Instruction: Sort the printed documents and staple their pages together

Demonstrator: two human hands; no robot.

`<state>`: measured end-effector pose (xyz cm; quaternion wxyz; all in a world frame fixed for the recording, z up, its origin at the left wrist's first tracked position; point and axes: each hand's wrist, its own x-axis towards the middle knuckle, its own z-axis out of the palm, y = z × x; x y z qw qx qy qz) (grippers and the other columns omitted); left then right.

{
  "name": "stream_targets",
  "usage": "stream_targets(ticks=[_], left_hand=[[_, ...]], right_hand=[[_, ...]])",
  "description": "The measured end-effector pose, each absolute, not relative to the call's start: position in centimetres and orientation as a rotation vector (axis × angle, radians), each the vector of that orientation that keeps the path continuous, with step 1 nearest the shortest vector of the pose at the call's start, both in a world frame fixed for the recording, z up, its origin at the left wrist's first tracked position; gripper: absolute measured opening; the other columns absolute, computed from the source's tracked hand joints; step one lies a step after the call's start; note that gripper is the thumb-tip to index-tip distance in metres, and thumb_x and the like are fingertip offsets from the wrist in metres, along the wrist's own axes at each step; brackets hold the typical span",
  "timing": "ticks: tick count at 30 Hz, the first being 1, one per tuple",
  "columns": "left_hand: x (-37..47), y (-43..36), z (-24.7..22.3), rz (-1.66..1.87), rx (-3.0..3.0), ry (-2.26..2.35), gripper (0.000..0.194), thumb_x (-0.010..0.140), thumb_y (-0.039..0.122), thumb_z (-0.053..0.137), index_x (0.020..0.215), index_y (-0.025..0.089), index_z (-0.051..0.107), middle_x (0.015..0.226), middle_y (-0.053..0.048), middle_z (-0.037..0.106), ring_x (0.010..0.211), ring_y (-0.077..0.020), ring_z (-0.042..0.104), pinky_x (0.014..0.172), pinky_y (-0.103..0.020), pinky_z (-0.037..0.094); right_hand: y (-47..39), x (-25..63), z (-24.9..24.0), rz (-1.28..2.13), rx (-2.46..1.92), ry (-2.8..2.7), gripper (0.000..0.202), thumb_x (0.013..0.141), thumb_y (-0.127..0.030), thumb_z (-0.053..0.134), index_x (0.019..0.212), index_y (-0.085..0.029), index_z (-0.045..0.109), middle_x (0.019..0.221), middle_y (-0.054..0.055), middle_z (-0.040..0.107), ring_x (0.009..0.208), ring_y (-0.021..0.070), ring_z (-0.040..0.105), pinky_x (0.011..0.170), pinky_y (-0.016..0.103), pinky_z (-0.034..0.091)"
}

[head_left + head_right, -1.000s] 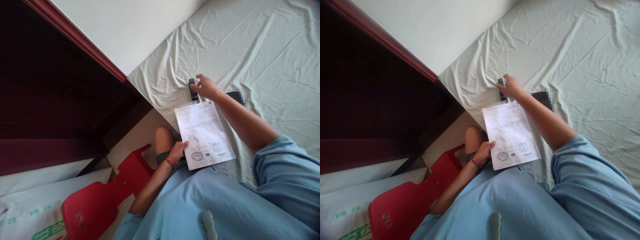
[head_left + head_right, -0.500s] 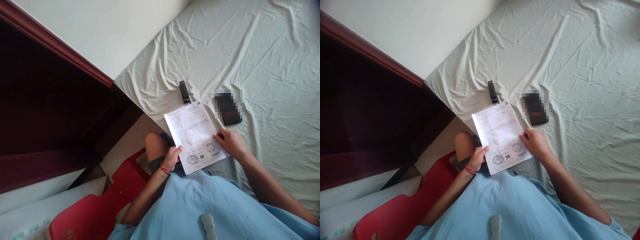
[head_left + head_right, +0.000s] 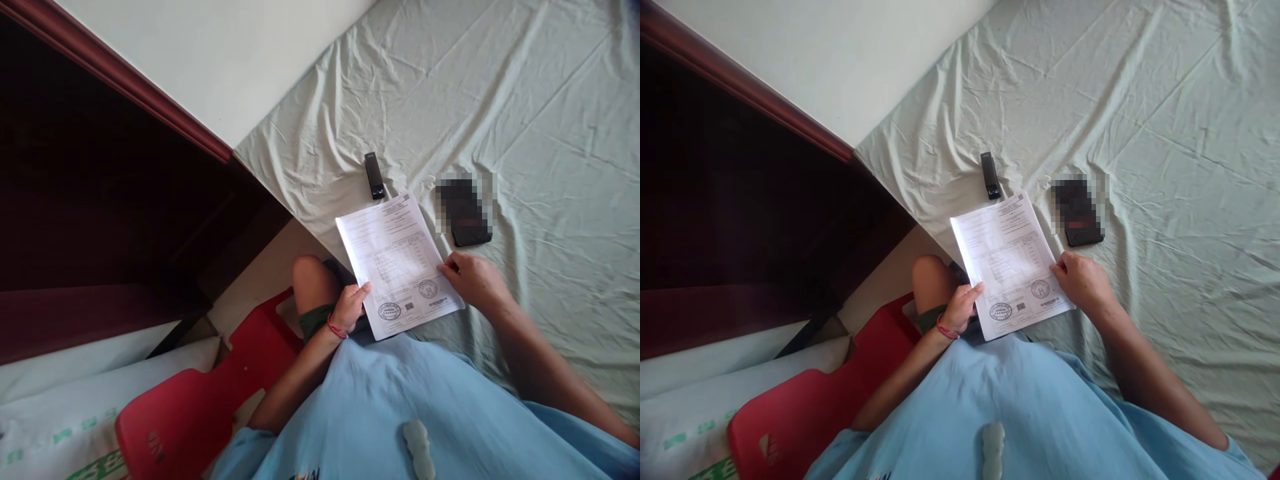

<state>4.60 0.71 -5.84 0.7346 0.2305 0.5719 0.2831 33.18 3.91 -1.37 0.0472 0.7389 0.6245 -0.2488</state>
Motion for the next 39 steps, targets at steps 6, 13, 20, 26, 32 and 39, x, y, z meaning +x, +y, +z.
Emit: stream_targets(ticks=[6,13,20,26,32,39], left_hand=[[5.0,0.7,-5.8,0.627,0.501,1.302,0.082,0.045,0.087,0.089,0.068,0.013,0.063,0.054,0.002,0.054,0.042,-0.0052,0.039,0.039,-0.020,0.024],[5.4,0.3,-5.6,0.650,0.586,1.311,0.081,0.053,0.091,0.082,0.065,0.014,0.061,0.051,0.002,0.050,0.038,-0.0048,0.035,0.035,-0.022,0.020],[5.8,0.2,-5.4,0.653,0.659,1.346,0.080,0.060,0.093,0.077,0.062,0.016,0.057,0.051,0.001,0.049,0.039,-0.0052,0.037,0.036,-0.022,0.022],[5.9,0.2,-6.1,0.657,0.668,1.376,0.083,0.060,0.096,0.076,0.064,0.015,0.058,0.051,0.001,0.050,0.038,-0.0052,0.036,0.035,-0.022,0.023],[5.8,-0.3,-6.8,0.698,0.672,1.363,0.081,0.063,0.094,0.077,0.064,0.015,0.058,0.051,0.002,0.048,0.039,-0.0055,0.037,0.035,-0.021,0.023],[5.6,-0.3,-6.9,0.703,0.667,1.377,0.079,0.062,0.092,0.080,0.061,0.016,0.055,0.048,0.004,0.045,0.037,-0.0054,0.035,0.035,-0.021,0.023]], right_hand=[[3.6,32.6,1.6,-0.703,2.104,2.079,0.031,0.102,-0.037,0.048,0.087,-0.022,0.071,0.094,0.008,0.078,0.078,0.0224,0.066,0.065,0.034,0.032],[3.3,32.0,4.0,-0.441,2.059,2.067,0.039,0.108,-0.040,0.044,0.086,-0.020,0.069,0.095,0.008,0.075,0.076,0.0207,0.066,0.061,0.035,0.023],[4.2,31.0,5.0,-0.567,1.830,2.059,0.034,0.107,-0.032,0.044,0.083,-0.019,0.065,0.095,0.009,0.078,0.080,0.0229,0.070,0.062,0.036,0.022],[5.5,31.6,3.8,-0.509,2.022,2.094,0.038,0.111,-0.039,0.040,0.104,-0.019,0.072,0.113,0.009,0.077,0.083,0.0223,0.070,0.061,0.035,0.026],[4.6,32.2,1.5,-0.568,2.045,1.945,0.039,0.111,-0.039,0.041,0.108,-0.019,0.075,0.113,0.009,0.074,0.088,0.0260,0.072,0.061,0.036,0.026],[4.1,32.3,1.0,-0.596,2.167,1.944,0.035,0.110,-0.038,0.044,0.114,-0.020,0.074,0.119,0.009,0.075,0.090,0.0250,0.072,0.063,0.036,0.029]])
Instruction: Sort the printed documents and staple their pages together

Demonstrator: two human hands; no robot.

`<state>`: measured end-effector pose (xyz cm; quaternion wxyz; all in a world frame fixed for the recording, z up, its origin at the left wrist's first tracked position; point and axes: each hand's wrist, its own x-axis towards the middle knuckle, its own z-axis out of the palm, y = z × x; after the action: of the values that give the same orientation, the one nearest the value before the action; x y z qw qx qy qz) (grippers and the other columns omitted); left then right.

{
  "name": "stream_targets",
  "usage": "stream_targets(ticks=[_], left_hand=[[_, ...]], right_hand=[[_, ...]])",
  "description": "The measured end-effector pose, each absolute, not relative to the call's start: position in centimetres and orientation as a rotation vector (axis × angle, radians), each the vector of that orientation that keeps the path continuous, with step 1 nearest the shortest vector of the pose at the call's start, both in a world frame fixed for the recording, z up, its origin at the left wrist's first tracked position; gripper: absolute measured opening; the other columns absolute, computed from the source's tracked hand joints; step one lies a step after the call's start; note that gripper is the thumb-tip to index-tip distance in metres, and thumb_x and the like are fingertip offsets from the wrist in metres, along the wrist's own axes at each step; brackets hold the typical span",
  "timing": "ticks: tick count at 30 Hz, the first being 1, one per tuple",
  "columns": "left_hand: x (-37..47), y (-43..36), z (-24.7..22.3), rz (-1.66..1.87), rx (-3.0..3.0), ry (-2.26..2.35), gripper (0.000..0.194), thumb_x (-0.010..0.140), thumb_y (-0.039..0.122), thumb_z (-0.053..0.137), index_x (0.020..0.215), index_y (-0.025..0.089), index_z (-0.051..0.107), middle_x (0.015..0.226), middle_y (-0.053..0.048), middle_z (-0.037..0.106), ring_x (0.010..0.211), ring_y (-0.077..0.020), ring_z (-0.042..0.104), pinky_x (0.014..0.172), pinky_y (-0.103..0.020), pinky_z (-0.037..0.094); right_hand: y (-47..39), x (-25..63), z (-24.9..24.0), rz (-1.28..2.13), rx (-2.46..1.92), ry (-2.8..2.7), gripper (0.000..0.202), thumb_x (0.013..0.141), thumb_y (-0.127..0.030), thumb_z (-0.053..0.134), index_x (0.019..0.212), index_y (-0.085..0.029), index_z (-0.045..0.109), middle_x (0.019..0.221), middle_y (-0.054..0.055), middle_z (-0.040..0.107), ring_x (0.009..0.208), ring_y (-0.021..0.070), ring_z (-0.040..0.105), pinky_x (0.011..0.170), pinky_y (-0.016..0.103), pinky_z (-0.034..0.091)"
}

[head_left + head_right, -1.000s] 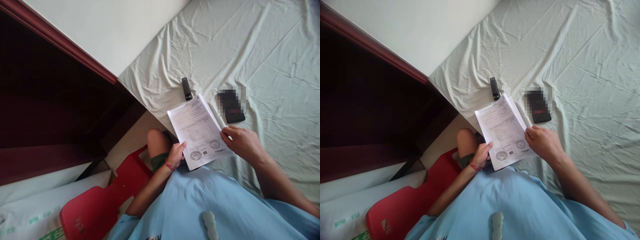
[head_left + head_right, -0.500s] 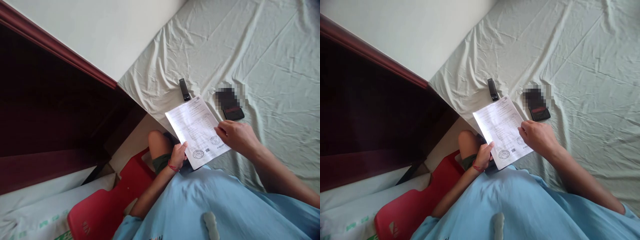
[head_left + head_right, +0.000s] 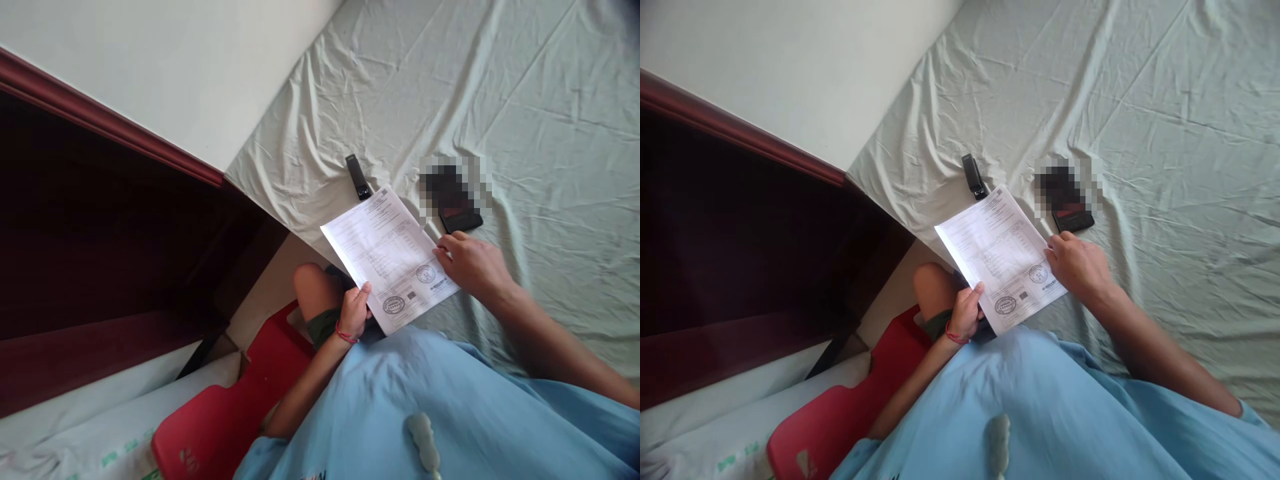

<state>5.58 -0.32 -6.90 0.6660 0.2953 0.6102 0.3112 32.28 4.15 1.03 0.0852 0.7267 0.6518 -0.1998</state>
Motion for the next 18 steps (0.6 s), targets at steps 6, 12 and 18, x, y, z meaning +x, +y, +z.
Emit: stream_targets(ticks=[6,12,18], left_hand=[[5.93,-0.31,-6.67,0.716,0.622,1.386,0.079,0.059,0.090,0.082,0.061,0.017,0.054,0.048,0.004,0.045,0.037,-0.0049,0.035,0.035,-0.021,0.022],[6.23,-0.21,-6.09,0.707,0.632,1.412,0.078,0.061,0.090,0.081,0.062,0.017,0.054,0.048,0.004,0.044,0.038,-0.0049,0.035,0.035,-0.021,0.022],[6.37,-0.27,-5.89,0.703,0.628,1.423,0.078,0.061,0.090,0.081,0.062,0.018,0.051,0.049,0.005,0.042,0.038,-0.0042,0.034,0.035,-0.021,0.022]], right_hand=[[4.46,32.41,0.45,-0.675,2.088,1.884,0.029,0.106,-0.042,0.053,0.097,-0.020,0.071,0.104,0.009,0.076,0.089,0.0260,0.071,0.064,0.036,0.029],[4.31,32.63,0.28,-0.635,2.191,1.875,0.030,0.106,-0.044,0.052,0.106,-0.021,0.071,0.112,0.010,0.076,0.087,0.0240,0.069,0.064,0.035,0.030],[4.48,33.04,0.78,-0.733,2.088,1.855,0.028,0.103,-0.044,0.056,0.100,-0.020,0.071,0.100,0.009,0.078,0.087,0.0259,0.070,0.062,0.034,0.031]])
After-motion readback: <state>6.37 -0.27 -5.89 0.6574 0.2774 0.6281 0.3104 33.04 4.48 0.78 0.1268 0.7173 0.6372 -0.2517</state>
